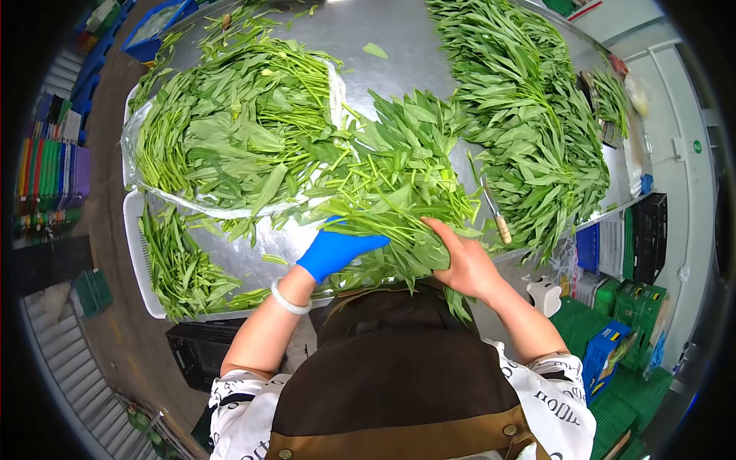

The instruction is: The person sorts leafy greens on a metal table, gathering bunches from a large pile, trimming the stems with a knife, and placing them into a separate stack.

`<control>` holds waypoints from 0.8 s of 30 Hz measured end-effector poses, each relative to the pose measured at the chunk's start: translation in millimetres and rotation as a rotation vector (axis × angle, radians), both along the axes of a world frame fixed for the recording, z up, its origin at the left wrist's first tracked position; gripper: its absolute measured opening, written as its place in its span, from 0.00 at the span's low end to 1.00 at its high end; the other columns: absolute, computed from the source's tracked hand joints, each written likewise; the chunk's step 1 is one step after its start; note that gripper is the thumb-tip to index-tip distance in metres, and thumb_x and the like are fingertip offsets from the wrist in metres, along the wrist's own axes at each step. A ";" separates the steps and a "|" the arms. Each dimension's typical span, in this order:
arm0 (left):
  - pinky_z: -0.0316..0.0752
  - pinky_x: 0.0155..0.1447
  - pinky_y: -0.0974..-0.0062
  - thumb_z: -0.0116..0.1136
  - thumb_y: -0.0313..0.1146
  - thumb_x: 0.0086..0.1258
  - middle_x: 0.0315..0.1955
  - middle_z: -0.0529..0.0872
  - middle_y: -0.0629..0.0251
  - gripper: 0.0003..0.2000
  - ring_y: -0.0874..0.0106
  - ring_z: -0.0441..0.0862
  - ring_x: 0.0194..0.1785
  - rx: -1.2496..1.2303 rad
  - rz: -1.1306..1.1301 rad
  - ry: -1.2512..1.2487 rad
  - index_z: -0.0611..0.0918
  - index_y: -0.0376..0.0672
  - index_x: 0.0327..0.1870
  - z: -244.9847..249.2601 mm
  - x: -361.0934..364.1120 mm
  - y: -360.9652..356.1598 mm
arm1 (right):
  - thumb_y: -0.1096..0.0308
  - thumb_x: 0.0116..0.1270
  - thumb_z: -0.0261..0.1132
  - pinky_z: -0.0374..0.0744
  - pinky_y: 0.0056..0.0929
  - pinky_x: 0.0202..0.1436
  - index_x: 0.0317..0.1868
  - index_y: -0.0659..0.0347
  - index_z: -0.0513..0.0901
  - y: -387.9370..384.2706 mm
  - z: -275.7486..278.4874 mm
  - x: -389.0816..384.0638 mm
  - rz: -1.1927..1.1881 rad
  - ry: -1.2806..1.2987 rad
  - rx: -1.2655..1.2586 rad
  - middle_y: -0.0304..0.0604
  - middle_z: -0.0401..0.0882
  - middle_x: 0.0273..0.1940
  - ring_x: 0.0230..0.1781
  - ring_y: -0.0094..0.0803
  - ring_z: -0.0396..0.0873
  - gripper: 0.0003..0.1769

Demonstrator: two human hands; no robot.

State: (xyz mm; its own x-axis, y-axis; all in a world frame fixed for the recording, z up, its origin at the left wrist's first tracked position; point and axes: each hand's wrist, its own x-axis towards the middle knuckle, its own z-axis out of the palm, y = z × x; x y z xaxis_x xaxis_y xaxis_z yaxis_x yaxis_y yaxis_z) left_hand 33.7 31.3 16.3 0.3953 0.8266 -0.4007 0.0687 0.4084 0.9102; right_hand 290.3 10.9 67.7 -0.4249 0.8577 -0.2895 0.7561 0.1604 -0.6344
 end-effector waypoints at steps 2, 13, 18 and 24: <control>0.77 0.47 0.74 0.68 0.29 0.60 0.40 0.87 0.64 0.12 0.75 0.82 0.42 -0.027 0.033 0.024 0.83 0.37 0.43 4.2 2.9 -0.4 | 0.75 0.46 0.68 0.79 0.46 0.44 0.69 0.50 0.61 0.8 2.3 6.0 -0.070 0.027 -0.117 0.59 0.83 0.38 0.39 0.59 0.80 0.47; 0.79 0.50 0.73 0.58 0.30 0.69 0.43 0.85 0.63 0.10 0.71 0.82 0.47 -0.280 0.866 -0.776 0.80 0.39 0.49 -32.3 -68.6 9.2 | 0.76 0.45 0.69 0.72 0.32 0.61 0.68 0.64 0.63 0.4 6.9 27.8 -0.217 0.180 -0.371 0.56 0.77 0.56 0.56 0.42 0.77 0.45; 0.80 0.51 0.74 0.59 0.29 0.68 0.45 0.85 0.62 0.09 0.73 0.83 0.47 -0.197 0.903 -0.533 0.81 0.40 0.47 -30.7 -96.9 19.5 | 0.74 0.45 0.72 0.66 0.31 0.67 0.67 0.71 0.63 -3.7 -2.5 41.6 -0.285 0.372 -0.489 0.54 0.72 0.61 0.64 0.38 0.70 0.46; 0.77 0.49 0.75 0.66 0.32 0.62 0.41 0.87 0.64 0.16 0.73 0.83 0.42 0.026 -0.016 -0.120 0.81 0.37 0.50 0.3 -14.1 5.4 | 0.74 0.47 0.69 0.76 0.33 0.54 0.68 0.60 0.64 0.8 0.7 11.6 -0.078 0.177 -0.300 0.55 0.81 0.49 0.50 0.44 0.81 0.44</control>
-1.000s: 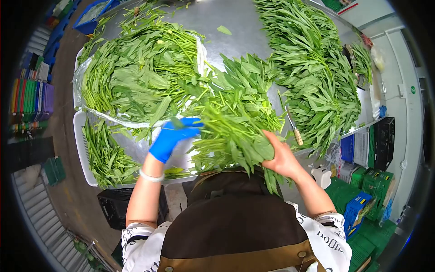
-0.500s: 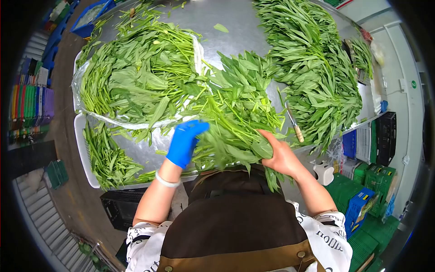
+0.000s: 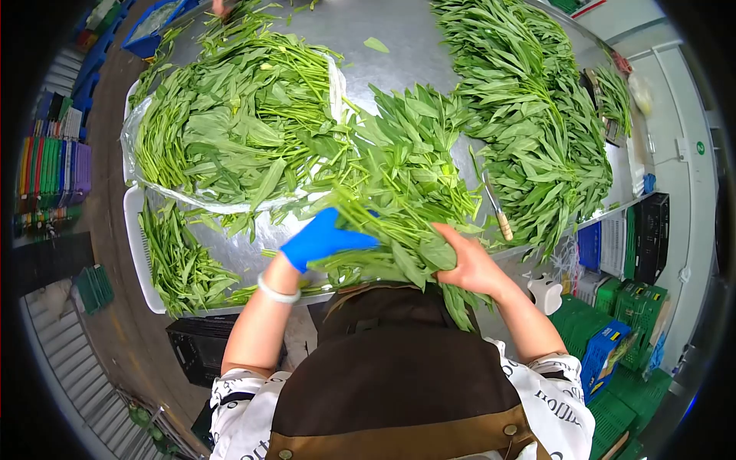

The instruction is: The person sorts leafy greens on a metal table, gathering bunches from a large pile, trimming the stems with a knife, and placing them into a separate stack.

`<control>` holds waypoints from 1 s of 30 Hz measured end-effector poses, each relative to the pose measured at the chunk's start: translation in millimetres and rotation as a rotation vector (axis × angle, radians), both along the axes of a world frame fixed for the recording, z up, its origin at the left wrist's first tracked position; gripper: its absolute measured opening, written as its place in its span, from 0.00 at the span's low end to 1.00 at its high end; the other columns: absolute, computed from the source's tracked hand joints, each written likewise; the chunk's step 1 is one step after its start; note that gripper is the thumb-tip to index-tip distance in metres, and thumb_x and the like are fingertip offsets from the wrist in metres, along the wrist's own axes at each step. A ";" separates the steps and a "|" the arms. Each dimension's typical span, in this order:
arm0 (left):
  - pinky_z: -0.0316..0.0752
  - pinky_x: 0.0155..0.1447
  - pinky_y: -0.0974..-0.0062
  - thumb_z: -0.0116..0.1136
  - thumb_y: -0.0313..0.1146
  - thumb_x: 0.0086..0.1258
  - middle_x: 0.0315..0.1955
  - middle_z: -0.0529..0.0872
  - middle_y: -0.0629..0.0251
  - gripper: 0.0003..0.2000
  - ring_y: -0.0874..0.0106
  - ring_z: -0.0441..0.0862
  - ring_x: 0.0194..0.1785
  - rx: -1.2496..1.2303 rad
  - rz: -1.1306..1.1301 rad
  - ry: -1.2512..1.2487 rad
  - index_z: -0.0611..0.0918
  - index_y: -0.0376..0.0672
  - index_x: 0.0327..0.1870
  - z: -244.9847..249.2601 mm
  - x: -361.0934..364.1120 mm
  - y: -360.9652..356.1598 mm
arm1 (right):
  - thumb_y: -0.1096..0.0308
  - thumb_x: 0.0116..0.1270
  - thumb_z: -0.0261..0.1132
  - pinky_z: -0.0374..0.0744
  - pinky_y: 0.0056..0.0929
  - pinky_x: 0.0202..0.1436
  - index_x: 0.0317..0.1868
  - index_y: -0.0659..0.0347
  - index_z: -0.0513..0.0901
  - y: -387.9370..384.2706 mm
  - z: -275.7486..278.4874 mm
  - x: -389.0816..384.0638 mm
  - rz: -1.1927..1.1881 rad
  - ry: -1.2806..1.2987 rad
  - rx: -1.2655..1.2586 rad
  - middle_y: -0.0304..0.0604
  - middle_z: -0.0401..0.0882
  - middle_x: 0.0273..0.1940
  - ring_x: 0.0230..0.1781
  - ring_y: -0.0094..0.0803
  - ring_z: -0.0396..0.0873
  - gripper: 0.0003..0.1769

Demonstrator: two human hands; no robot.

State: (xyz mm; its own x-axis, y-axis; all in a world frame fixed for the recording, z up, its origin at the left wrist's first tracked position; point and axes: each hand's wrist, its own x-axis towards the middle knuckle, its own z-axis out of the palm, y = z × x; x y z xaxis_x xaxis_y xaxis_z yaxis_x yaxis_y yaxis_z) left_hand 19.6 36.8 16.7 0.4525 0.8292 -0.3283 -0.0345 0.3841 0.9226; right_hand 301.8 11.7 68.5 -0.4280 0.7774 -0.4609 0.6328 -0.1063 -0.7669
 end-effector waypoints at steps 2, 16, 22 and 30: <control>0.77 0.51 0.73 0.65 0.28 0.62 0.42 0.87 0.63 0.16 0.75 0.82 0.44 0.127 -0.073 0.179 0.82 0.36 0.51 -5.3 15.5 -0.7 | 0.74 0.47 0.69 0.77 0.35 0.53 0.68 0.59 0.64 -0.8 -2.2 -0.5 0.007 -0.001 0.014 0.57 0.81 0.48 0.49 0.47 0.81 0.44; 0.75 0.58 0.74 0.57 0.26 0.65 0.57 0.78 0.65 0.23 0.74 0.77 0.57 -0.145 0.060 -0.194 0.72 0.40 0.64 -26.4 -24.0 -4.2 | 0.77 0.46 0.70 0.70 0.27 0.61 0.66 0.63 0.69 0.7 -25.0 20.0 -0.413 0.517 -0.637 0.42 0.77 0.57 0.55 0.31 0.75 0.42; 0.75 0.52 0.78 0.59 0.24 0.65 0.44 0.84 0.64 0.13 0.76 0.81 0.45 -0.007 0.689 -0.255 0.81 0.37 0.51 -55.0 -54.1 44.2 | 0.79 0.51 0.68 0.77 0.32 0.54 0.68 0.62 0.66 -7.5 -17.2 16.8 -0.628 0.713 -0.864 0.46 0.77 0.56 0.51 0.32 0.78 0.40; 0.74 0.38 0.78 0.72 0.32 0.56 0.34 0.84 0.67 0.15 0.78 0.79 0.34 0.001 0.581 0.035 0.83 0.37 0.43 17.7 -28.4 16.3 | 0.75 0.53 0.66 0.83 0.28 0.36 0.64 0.62 0.68 -14.8 -40.8 23.9 -0.648 0.762 -0.796 0.47 0.78 0.48 0.39 0.31 0.81 0.35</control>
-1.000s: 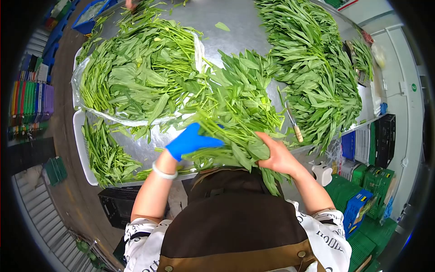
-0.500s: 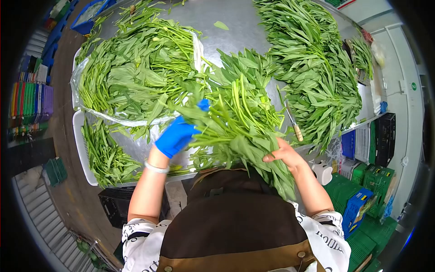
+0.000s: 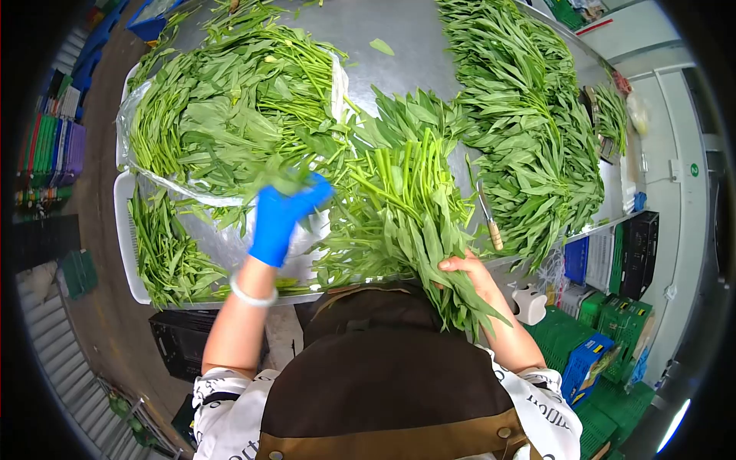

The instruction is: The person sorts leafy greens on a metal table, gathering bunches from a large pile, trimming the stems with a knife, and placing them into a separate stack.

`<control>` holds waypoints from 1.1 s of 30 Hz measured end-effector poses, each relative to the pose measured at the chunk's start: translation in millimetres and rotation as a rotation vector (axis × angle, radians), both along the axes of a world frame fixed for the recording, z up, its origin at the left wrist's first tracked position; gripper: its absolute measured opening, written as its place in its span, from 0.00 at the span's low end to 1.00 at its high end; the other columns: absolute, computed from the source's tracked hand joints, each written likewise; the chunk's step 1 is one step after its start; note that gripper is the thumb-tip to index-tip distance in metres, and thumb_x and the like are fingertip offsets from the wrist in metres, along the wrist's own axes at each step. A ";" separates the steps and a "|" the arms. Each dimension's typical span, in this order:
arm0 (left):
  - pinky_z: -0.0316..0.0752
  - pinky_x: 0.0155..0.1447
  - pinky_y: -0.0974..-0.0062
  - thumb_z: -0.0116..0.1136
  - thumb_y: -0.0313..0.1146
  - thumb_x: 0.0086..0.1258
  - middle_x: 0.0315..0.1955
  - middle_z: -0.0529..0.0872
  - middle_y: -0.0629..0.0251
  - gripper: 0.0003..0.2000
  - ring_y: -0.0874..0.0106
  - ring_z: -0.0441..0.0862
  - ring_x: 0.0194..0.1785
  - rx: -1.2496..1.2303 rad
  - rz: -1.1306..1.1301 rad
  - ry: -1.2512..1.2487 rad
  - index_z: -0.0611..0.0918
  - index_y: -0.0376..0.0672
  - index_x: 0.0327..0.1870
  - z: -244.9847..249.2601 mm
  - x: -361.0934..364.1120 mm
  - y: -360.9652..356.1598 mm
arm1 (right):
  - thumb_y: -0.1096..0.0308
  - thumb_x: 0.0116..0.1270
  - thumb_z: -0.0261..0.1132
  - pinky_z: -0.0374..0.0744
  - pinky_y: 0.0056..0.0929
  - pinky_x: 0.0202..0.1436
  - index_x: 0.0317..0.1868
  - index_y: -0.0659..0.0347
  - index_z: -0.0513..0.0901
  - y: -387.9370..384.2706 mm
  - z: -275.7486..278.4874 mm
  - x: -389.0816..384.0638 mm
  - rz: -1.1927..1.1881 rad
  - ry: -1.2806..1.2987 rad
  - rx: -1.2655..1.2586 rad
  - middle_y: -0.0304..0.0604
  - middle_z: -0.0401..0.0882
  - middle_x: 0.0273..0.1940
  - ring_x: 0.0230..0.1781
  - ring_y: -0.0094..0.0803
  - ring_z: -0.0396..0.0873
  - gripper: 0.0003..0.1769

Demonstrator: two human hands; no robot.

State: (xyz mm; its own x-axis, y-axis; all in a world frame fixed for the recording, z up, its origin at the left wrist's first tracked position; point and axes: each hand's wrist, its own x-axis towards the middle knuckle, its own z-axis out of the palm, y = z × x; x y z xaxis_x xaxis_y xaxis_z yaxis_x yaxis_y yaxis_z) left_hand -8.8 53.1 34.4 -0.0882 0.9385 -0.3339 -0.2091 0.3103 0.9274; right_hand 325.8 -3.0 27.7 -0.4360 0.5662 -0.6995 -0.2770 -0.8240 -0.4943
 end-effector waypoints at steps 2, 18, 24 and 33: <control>0.79 0.49 0.73 0.73 0.28 0.55 0.38 0.84 0.68 0.21 0.76 0.80 0.45 -0.073 -0.215 0.168 0.80 0.34 0.49 -3.4 32.6 -15.4 | 0.76 0.52 0.66 0.82 0.30 0.41 0.62 0.64 0.69 2.7 8.9 -11.0 -0.028 -0.031 -0.027 0.47 0.79 0.48 0.41 0.34 0.81 0.34; 0.79 0.36 0.74 0.57 0.34 0.70 0.29 0.84 0.64 0.09 0.72 0.84 0.33 -0.085 0.225 -0.147 0.80 0.37 0.44 -9.9 -23.8 29.4 | 0.78 0.48 0.67 0.72 0.34 0.62 0.66 0.64 0.68 -5.0 4.6 2.3 0.019 -0.065 -0.041 0.48 0.76 0.58 0.57 0.38 0.75 0.39; 0.77 0.45 0.78 0.68 0.36 0.62 0.38 0.87 0.63 0.18 0.77 0.82 0.36 -0.108 -0.437 0.044 0.82 0.36 0.49 -2.7 25.7 -1.6 | 0.78 0.50 0.67 0.74 0.34 0.61 0.65 0.64 0.68 0.7 5.6 -13.2 -0.007 -0.064 -0.050 0.48 0.76 0.57 0.56 0.38 0.76 0.38; 0.72 0.30 0.80 0.61 0.41 0.68 0.24 0.82 0.70 0.12 0.79 0.76 0.24 -0.054 0.261 0.090 0.88 0.42 0.38 -21.5 -15.9 31.6 | 0.78 0.48 0.65 0.75 0.36 0.59 0.65 0.64 0.68 -8.9 7.0 10.0 -0.071 -0.027 -0.049 0.50 0.77 0.55 0.53 0.40 0.78 0.39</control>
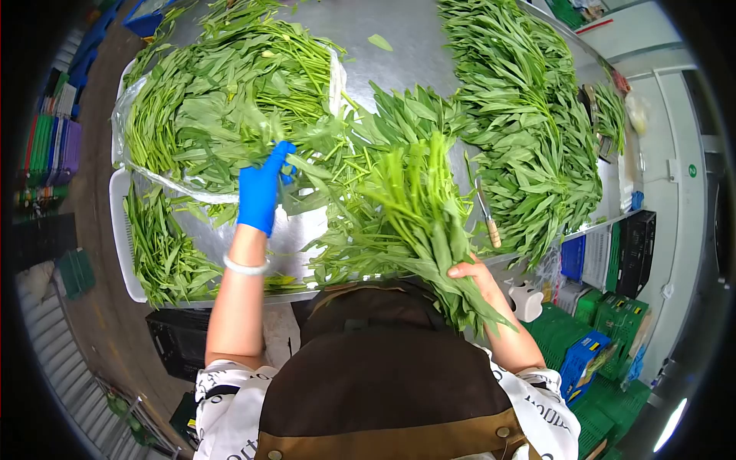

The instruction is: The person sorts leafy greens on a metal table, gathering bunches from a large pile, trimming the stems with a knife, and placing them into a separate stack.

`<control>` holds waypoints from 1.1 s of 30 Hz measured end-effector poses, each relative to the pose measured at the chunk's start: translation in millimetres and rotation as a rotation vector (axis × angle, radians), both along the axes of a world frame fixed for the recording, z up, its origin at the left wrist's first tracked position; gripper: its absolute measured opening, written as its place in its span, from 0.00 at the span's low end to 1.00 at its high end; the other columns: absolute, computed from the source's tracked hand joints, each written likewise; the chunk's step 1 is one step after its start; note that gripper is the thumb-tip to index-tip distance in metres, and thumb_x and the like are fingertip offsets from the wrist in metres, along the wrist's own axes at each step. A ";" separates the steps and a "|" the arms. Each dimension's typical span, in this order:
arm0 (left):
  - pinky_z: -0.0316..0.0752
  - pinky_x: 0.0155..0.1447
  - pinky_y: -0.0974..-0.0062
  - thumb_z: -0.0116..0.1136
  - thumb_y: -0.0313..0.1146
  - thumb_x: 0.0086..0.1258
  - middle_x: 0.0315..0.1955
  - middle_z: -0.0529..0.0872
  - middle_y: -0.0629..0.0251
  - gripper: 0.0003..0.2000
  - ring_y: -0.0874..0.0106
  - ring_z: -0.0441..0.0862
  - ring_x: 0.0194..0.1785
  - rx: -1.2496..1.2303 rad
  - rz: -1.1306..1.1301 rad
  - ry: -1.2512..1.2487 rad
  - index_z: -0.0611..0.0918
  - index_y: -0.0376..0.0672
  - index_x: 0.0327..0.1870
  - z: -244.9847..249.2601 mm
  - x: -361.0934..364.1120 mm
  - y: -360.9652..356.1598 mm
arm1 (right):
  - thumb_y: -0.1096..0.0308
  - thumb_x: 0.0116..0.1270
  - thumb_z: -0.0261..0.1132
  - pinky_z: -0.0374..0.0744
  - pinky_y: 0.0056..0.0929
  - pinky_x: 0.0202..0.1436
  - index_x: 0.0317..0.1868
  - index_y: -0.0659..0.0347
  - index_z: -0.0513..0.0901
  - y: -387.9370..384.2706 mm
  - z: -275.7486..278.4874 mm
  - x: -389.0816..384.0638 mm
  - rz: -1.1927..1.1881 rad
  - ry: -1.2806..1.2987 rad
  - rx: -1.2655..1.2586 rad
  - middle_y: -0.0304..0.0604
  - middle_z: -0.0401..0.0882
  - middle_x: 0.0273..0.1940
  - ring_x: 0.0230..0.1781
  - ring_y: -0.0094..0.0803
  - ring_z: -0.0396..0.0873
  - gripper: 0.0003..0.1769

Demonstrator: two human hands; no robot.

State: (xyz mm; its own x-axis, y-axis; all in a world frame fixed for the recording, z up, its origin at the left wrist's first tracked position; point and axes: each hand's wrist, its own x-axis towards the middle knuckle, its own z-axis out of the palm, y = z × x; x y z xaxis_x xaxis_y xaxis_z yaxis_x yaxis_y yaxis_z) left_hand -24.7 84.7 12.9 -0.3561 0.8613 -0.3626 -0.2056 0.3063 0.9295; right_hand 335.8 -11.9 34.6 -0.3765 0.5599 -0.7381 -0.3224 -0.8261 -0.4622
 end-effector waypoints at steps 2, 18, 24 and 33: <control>0.72 0.30 0.79 0.62 0.42 0.67 0.24 0.82 0.71 0.13 0.80 0.76 0.25 -0.078 -0.133 -0.101 0.87 0.40 0.35 -2.2 -10.0 -2.6 | 0.76 0.45 0.65 0.77 0.38 0.57 0.64 0.64 0.68 -5.0 2.6 3.2 -0.032 -0.013 0.007 0.52 0.78 0.53 0.51 0.42 0.79 0.40; 0.77 0.38 0.74 0.60 0.25 0.64 0.36 0.85 0.61 0.10 0.74 0.80 0.35 -0.088 -0.151 -0.299 0.80 0.33 0.45 -46.3 4.6 -13.9 | 0.76 0.43 0.65 0.78 0.38 0.55 0.62 0.66 0.70 -8.8 -20.5 24.1 0.035 0.049 0.015 0.51 0.79 0.51 0.48 0.43 0.80 0.39; 0.76 0.52 0.74 0.68 0.35 0.60 0.42 0.85 0.63 0.21 0.73 0.81 0.42 0.057 -0.624 -0.104 0.79 0.37 0.53 1.4 36.2 -18.7 | 0.77 0.43 0.65 0.78 0.38 0.55 0.62 0.66 0.70 -5.8 -23.2 19.4 0.034 0.056 -0.005 0.52 0.79 0.51 0.48 0.43 0.80 0.39; 0.75 0.49 0.78 0.63 0.35 0.63 0.43 0.84 0.67 0.22 0.77 0.80 0.46 -0.200 -0.557 -0.148 0.77 0.37 0.58 15.3 79.3 -1.6 | 0.77 0.44 0.65 0.78 0.38 0.55 0.62 0.66 0.70 -18.2 -18.7 32.2 0.007 0.056 -0.018 0.52 0.79 0.52 0.48 0.43 0.80 0.38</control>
